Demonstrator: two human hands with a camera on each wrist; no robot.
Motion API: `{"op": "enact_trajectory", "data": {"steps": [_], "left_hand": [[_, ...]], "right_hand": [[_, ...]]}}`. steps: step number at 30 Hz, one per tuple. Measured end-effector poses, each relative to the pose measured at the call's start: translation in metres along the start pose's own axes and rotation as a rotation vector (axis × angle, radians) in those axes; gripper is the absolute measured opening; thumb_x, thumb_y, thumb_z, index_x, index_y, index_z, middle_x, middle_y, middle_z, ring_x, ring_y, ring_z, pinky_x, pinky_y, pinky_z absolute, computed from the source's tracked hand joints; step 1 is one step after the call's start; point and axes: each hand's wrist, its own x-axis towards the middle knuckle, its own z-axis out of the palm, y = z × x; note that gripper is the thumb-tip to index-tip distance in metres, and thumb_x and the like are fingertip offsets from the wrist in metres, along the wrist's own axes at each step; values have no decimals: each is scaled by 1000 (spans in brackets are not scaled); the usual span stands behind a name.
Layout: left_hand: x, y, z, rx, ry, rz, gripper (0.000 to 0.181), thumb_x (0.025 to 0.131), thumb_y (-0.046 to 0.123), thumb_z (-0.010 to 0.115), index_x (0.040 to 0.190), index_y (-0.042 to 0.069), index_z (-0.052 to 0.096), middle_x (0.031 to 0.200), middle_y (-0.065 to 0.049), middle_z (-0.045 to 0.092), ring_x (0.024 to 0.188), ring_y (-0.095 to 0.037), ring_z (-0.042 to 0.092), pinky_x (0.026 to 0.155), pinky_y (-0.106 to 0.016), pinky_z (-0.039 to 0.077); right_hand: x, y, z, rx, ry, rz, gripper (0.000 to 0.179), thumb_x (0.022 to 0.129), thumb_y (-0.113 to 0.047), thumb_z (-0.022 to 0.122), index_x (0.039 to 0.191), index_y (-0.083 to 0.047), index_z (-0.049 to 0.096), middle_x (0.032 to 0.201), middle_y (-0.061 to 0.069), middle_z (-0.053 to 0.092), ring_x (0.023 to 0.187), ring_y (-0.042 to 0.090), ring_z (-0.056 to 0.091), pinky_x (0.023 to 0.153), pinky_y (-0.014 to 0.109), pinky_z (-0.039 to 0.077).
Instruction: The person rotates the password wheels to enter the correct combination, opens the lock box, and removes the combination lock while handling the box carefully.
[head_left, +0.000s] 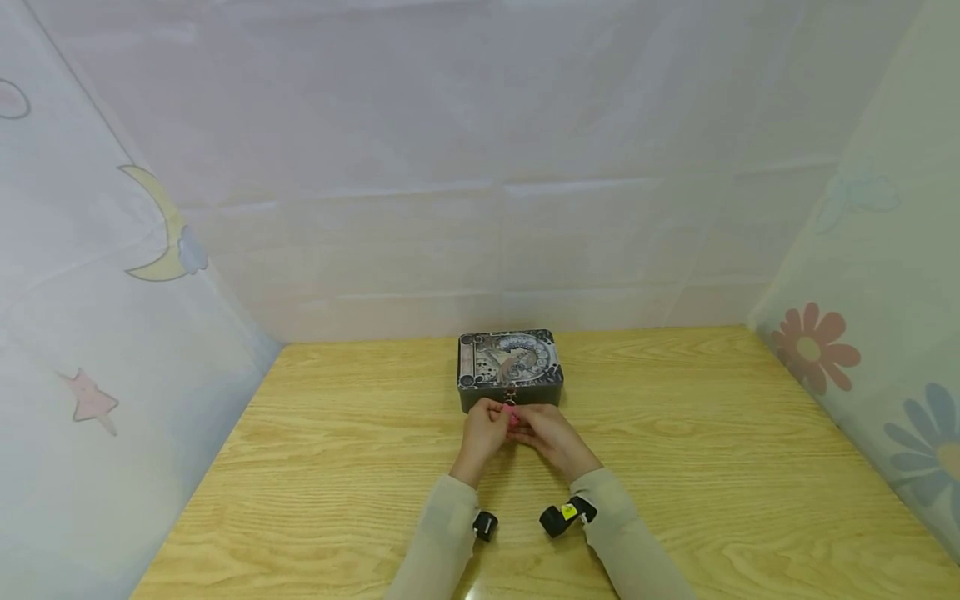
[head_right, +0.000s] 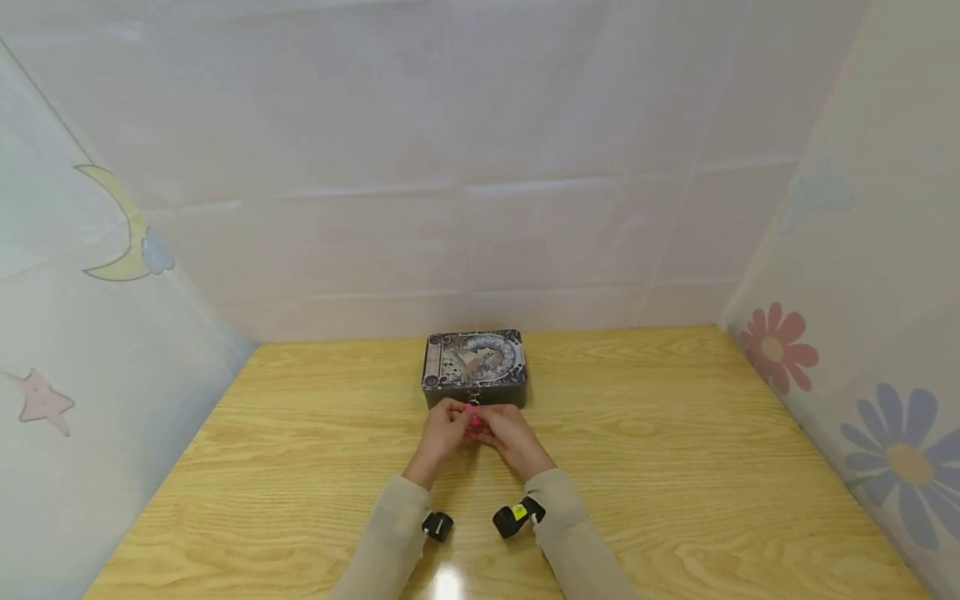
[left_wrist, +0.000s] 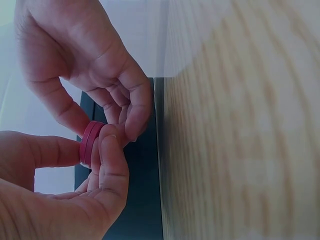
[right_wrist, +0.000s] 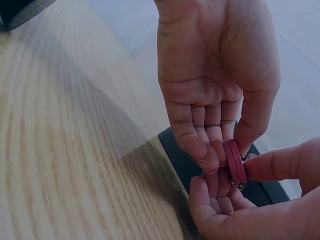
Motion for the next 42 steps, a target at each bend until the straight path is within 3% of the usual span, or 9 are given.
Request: {"op": "enact_trajectory", "data": {"steps": [9, 21, 32, 42], "left_hand": [[-1, 0, 0, 23, 12, 11, 10, 91, 3, 59, 92, -6, 57, 68, -6, 56, 55, -14, 54, 51, -25, 51], [0, 0, 0, -1, 10, 18, 9, 90, 1, 59, 92, -7, 56, 69, -9, 59, 61, -31, 64, 52, -27, 53], [0, 1, 0, -28, -10, -1, 8, 92, -1, 55, 95, -9, 56, 71, -13, 60, 62, -36, 66, 56, -37, 57], [-1, 2, -1, -53, -22, -29, 10, 92, -2, 53, 98, -11, 55, 75, -16, 61, 64, -34, 67, 59, -38, 58]], "right_hand": [[1, 1, 1, -22, 18, -17, 32, 98, 0, 40, 119, 22, 49, 87, 6, 62, 75, 11, 62, 78, 30, 55], [2, 0, 2, -8, 26, -19, 30, 96, 2, 41, 117, 23, 48, 85, 6, 61, 73, 11, 61, 75, 29, 55], [1, -2, -1, 21, 46, 13, 30, 98, -4, 44, 114, 19, 54, 85, 7, 65, 75, 14, 64, 79, 32, 56], [2, -2, -8, -42, 21, 16, 33, 99, -1, 42, 119, 23, 50, 84, 6, 67, 76, 13, 66, 80, 30, 56]]}}
